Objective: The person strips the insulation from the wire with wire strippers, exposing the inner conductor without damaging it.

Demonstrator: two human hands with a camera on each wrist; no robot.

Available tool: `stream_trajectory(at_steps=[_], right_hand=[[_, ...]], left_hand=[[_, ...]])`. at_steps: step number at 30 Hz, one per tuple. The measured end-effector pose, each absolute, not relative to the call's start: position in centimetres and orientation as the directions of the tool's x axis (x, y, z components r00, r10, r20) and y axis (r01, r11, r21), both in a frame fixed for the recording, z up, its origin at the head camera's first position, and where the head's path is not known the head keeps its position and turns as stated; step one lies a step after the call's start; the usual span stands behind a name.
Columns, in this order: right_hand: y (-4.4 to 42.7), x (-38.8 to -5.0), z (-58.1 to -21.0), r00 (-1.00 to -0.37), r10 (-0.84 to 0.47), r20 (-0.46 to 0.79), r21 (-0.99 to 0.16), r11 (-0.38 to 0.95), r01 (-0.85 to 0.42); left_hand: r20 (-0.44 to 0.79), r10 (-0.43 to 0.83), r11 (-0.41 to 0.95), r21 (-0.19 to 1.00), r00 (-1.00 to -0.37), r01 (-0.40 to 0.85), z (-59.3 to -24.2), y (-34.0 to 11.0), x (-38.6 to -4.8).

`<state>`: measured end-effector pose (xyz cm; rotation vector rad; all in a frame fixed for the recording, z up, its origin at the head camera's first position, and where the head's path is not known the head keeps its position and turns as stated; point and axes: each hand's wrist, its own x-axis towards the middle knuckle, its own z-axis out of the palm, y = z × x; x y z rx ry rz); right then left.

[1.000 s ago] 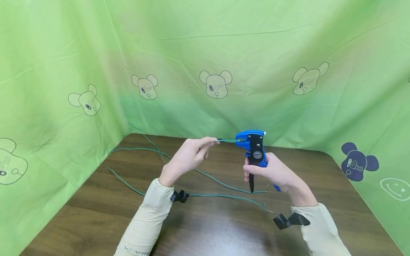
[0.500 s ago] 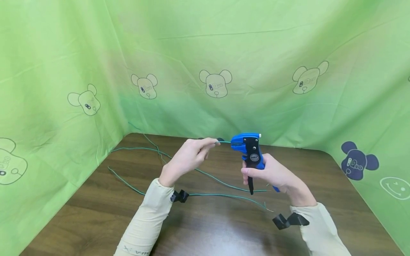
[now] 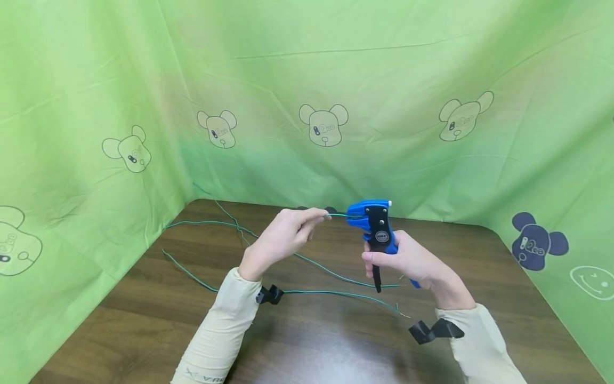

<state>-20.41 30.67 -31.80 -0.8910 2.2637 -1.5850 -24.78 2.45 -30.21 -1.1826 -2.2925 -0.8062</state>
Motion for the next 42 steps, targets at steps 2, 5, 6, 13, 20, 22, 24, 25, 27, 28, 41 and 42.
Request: stream_trajectory(at_steps=[2,5,6,13,20,22,24,25,27,28,41,42], right_hand=[[30.7,-20.4,-31.8,-0.795,-0.591,0.139,-0.913,0.234,-0.334],[30.7,-20.4,-31.9,-0.809,-0.572,0.134,-0.914,0.245,-0.325],[30.7,-20.5,-32.0,-0.812,-0.567,0.135,-0.913,0.247,-0.324],[30.7,-20.5,-32.5,-0.829,-0.532,0.173,-0.904,0.249,-0.349],[30.2,-20.5,-33.0,-0.873,-0.462,0.159,-0.904,0.286,-0.316],[30.0,-20.5,-33.1,-0.9,-0.412,0.14,-0.92,0.283,-0.273],[29.7,-20.5,-33.2,-0.925,-0.364,0.109,-0.941,0.262,-0.214],[29.5,-20.6,-33.2,-0.937,-0.338,0.088,-0.952,0.248,-0.179],[29.2,-20.7,-33.4,-0.956,-0.289,0.041,-0.971,0.216,-0.107],[29.1,-20.8,-33.5,-0.959,-0.283,0.023,-0.976,0.203,-0.083],[29.6,-21.0,-32.7,-0.939,-0.341,0.039,-0.967,0.223,-0.121],[29.7,-21.0,-32.7,-0.937,-0.346,0.044,-0.966,0.225,-0.128]], left_hand=[[0.603,0.582,0.474,0.296,-0.547,0.83,-30.2,2.5,-24.8],[0.592,0.584,0.486,0.293,-0.556,0.823,-30.3,2.6,-24.7],[0.588,0.586,0.49,0.292,-0.558,0.822,-30.3,2.7,-24.7],[0.563,0.6,0.507,0.284,-0.569,0.814,-30.4,3.1,-24.5],[0.56,0.6,0.516,0.276,-0.572,0.811,-30.6,3.1,-24.6],[0.559,0.601,0.512,0.28,-0.572,0.812,-30.7,3.1,-24.7],[0.562,0.592,0.524,0.276,-0.577,0.806,-30.8,3.2,-24.7],[0.563,0.588,0.532,0.272,-0.581,0.802,-30.8,3.2,-24.7],[0.566,0.582,0.548,0.258,-0.585,0.795,-30.9,3.2,-24.9],[0.565,0.58,0.555,0.254,-0.587,0.792,-30.9,3.2,-25.0],[0.554,0.605,0.507,0.286,-0.572,0.813,-30.8,2.8,-25.4],[0.554,0.604,0.507,0.287,-0.572,0.813,-30.8,2.8,-25.4]])
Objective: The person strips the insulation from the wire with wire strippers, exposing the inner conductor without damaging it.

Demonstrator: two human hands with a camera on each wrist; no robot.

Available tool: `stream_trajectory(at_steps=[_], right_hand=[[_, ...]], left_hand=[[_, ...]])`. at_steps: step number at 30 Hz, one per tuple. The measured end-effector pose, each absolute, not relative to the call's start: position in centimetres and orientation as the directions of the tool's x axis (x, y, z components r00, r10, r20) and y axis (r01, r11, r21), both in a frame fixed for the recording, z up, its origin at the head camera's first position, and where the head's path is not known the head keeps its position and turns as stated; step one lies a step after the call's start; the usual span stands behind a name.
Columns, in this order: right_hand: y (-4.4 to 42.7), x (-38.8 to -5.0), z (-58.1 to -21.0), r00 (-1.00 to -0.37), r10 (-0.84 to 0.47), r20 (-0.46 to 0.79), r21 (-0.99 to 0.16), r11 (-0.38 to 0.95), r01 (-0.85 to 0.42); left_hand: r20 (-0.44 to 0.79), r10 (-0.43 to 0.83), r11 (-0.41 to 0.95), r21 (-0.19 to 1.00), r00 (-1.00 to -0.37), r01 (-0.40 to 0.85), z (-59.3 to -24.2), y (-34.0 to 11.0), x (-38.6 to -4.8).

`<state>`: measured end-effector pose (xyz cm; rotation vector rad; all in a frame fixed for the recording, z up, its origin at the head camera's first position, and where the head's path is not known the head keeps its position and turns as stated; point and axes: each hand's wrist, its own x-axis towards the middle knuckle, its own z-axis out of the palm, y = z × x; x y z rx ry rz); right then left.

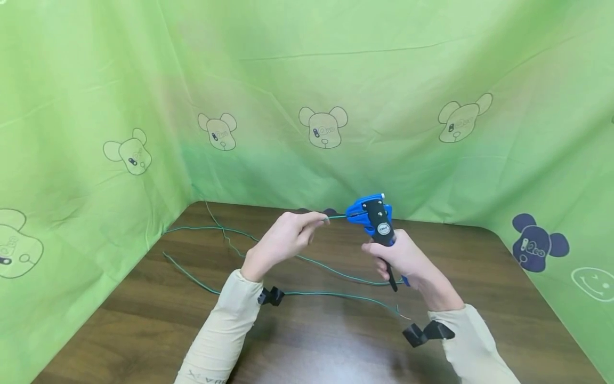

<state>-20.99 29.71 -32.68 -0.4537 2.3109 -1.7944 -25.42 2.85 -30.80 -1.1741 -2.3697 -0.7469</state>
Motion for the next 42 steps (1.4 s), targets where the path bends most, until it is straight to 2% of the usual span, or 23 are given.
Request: stream_trajectory(at_steps=[42], right_hand=[[31.4,-21.0,-32.0,-0.918,-0.391,0.065,-0.938,0.291,-0.19]], left_hand=[[0.558,0.613,0.434,0.353,-0.559,0.829,-30.8,3.0,-25.1]])
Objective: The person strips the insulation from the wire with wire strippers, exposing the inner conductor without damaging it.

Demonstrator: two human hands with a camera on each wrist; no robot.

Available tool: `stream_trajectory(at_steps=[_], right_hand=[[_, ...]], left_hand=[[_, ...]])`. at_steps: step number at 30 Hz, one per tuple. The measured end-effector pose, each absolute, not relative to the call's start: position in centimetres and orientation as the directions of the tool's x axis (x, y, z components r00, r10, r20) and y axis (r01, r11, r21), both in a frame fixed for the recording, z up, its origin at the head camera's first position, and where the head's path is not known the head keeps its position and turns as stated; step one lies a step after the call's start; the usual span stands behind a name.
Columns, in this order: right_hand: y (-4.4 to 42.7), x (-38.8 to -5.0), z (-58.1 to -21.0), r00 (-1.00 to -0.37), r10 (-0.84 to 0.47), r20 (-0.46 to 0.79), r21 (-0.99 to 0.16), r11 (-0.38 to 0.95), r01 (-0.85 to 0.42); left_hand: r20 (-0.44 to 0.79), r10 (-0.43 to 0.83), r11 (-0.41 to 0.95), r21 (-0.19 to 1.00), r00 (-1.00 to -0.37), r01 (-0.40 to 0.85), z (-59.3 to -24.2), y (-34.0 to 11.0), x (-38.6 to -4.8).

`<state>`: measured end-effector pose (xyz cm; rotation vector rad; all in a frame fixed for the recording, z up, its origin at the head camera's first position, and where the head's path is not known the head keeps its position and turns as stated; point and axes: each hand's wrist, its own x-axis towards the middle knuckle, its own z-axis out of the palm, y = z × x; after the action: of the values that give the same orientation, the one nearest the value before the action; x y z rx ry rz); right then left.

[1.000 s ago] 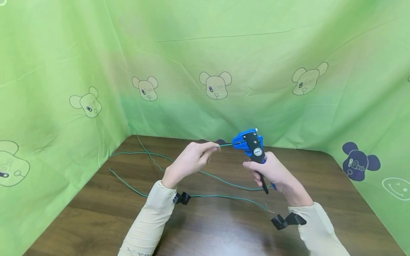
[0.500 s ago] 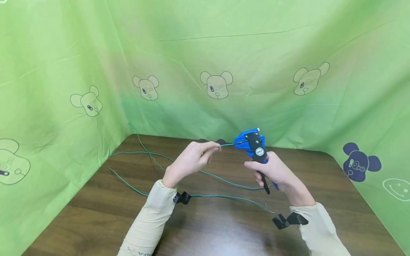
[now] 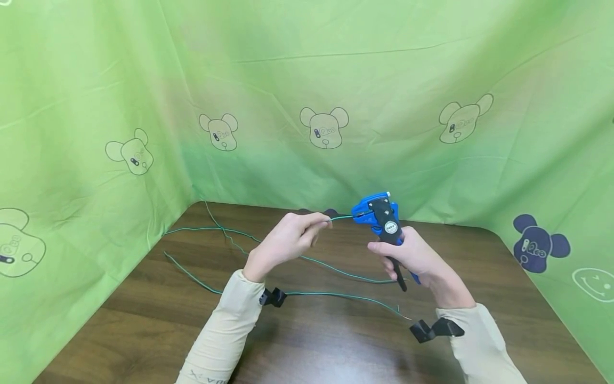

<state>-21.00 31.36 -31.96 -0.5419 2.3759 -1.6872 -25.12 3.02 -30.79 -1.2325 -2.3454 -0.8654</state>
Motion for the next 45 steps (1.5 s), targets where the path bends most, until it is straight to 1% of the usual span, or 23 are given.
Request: stream_trajectory(at_steps=[6,14,19,26,35,41,45], right_hand=[[31.7,-20.9,-31.6,-0.918,-0.393,0.06,-0.92,0.335,-0.203],[32.5,-20.8,-31.4,-0.915,-0.4,0.056,-0.91,0.357,-0.212],[32.7,-20.8,-31.4,-0.907,-0.416,0.061,-0.905,0.361,-0.226],[32.6,-21.0,-31.5,-0.914,-0.401,0.058,-0.9,0.374,-0.221],[32.1,-21.0,-31.7,-0.922,-0.383,0.06,-0.905,0.368,-0.212],[32.0,-20.9,-31.5,-0.922,-0.383,0.063,-0.89,0.396,-0.225],[32.3,-20.8,-31.3,-0.919,-0.387,0.073,-0.89,0.391,-0.235]], left_hand=[[0.563,0.618,0.425,0.347,-0.548,0.836,-30.8,3.1,-25.0],[0.564,0.629,0.419,0.334,-0.535,0.844,-30.5,3.2,-24.9],[0.551,0.629,0.424,0.347,-0.548,0.837,-30.5,3.3,-24.9],[0.544,0.622,0.429,0.365,-0.563,0.826,-30.6,3.2,-25.2],[0.574,0.606,0.446,0.327,-0.55,0.833,-30.9,3.3,-25.4],[0.559,0.611,0.443,0.345,-0.561,0.827,-30.9,3.1,-25.4],[0.553,0.621,0.429,0.354,-0.556,0.831,-30.8,3.2,-25.3]])
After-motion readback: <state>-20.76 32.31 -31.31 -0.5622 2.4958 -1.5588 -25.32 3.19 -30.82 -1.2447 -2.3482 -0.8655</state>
